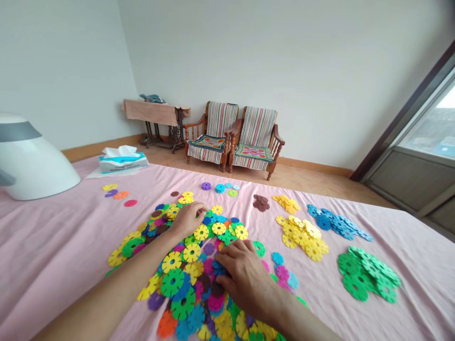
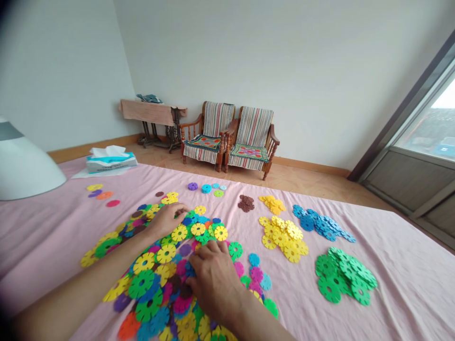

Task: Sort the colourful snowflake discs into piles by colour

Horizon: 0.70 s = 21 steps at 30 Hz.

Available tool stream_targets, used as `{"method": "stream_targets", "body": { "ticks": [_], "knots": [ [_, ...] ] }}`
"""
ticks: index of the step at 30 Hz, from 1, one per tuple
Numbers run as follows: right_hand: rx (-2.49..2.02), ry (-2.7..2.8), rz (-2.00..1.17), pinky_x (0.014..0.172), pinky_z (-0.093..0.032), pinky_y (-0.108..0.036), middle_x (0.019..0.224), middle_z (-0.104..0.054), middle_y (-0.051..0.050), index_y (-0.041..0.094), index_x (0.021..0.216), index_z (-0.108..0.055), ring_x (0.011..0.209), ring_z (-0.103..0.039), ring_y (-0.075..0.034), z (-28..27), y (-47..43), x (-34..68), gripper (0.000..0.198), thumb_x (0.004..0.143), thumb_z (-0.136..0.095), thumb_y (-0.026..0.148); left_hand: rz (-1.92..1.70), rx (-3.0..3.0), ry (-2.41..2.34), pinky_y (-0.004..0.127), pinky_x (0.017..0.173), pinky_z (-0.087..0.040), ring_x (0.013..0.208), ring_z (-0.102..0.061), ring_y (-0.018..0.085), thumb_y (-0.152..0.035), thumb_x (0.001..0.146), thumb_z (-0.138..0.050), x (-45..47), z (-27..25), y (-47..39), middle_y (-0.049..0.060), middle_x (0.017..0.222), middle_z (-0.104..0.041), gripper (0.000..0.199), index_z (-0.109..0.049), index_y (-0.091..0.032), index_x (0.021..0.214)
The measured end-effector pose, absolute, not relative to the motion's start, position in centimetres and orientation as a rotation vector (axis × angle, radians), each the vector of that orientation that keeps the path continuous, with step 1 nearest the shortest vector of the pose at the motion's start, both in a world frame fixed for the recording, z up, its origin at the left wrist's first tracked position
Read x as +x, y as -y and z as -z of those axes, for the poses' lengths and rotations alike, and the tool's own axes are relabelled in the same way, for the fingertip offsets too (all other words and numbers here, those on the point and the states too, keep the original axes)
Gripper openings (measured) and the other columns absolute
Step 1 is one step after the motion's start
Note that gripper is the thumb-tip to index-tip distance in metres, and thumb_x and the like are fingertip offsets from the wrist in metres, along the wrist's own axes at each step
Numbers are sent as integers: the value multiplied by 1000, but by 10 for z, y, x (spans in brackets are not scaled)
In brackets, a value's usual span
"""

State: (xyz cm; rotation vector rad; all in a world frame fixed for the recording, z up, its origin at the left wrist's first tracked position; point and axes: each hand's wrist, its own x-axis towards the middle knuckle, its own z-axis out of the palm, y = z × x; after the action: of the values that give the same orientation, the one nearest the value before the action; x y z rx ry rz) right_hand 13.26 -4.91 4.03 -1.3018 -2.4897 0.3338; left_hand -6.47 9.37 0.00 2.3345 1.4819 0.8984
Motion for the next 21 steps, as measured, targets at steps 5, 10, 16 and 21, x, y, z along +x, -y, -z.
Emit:
{"method": "stream_targets", "body": {
  "ticks": [5,10,16,21],
  "knots": [
    [-1285,2518,-145,78,-36,-31,88,-64,-2,21,80,-61,85,-52,-18,-28,57,140,12,89,-54,24,-904,2334,-1486,26,70,-47,73,-64,17,-16,77,-51,-65,-1,-93,3,82,-70,19,-68,-17,85],
    [-1354,2342,81,66,-33,-30,74,-60,-2,19,74,-55,69,-50,-17,-9,58,153,21,91,-44,14,-919,2364,-1450,27,74,-46,77,-64,18,-16,78,-50,-60,-6,-88,4,83,-70,19,-68,-17,83],
    [-1622,1824,-244,55,-31,-23,61,-55,0,19,65,-49,58,-51,-13,2,43,183,27,91,-43,24,-822,2406,-1127,22,76,-44,81,-63,14,-17,81,-53,-28,-33,-53,1,87,-70,16,-68,-19,86],
    [-1621,1573,-565,46,-30,-21,49,-51,4,20,64,-48,46,-49,-11,5,39,204,32,89,-41,37,-430,2468,-774,21,68,-42,75,-60,14,-24,78,-65,-9,-49,-19,0,79,-66,6,-68,-19,81]
  ]
}}
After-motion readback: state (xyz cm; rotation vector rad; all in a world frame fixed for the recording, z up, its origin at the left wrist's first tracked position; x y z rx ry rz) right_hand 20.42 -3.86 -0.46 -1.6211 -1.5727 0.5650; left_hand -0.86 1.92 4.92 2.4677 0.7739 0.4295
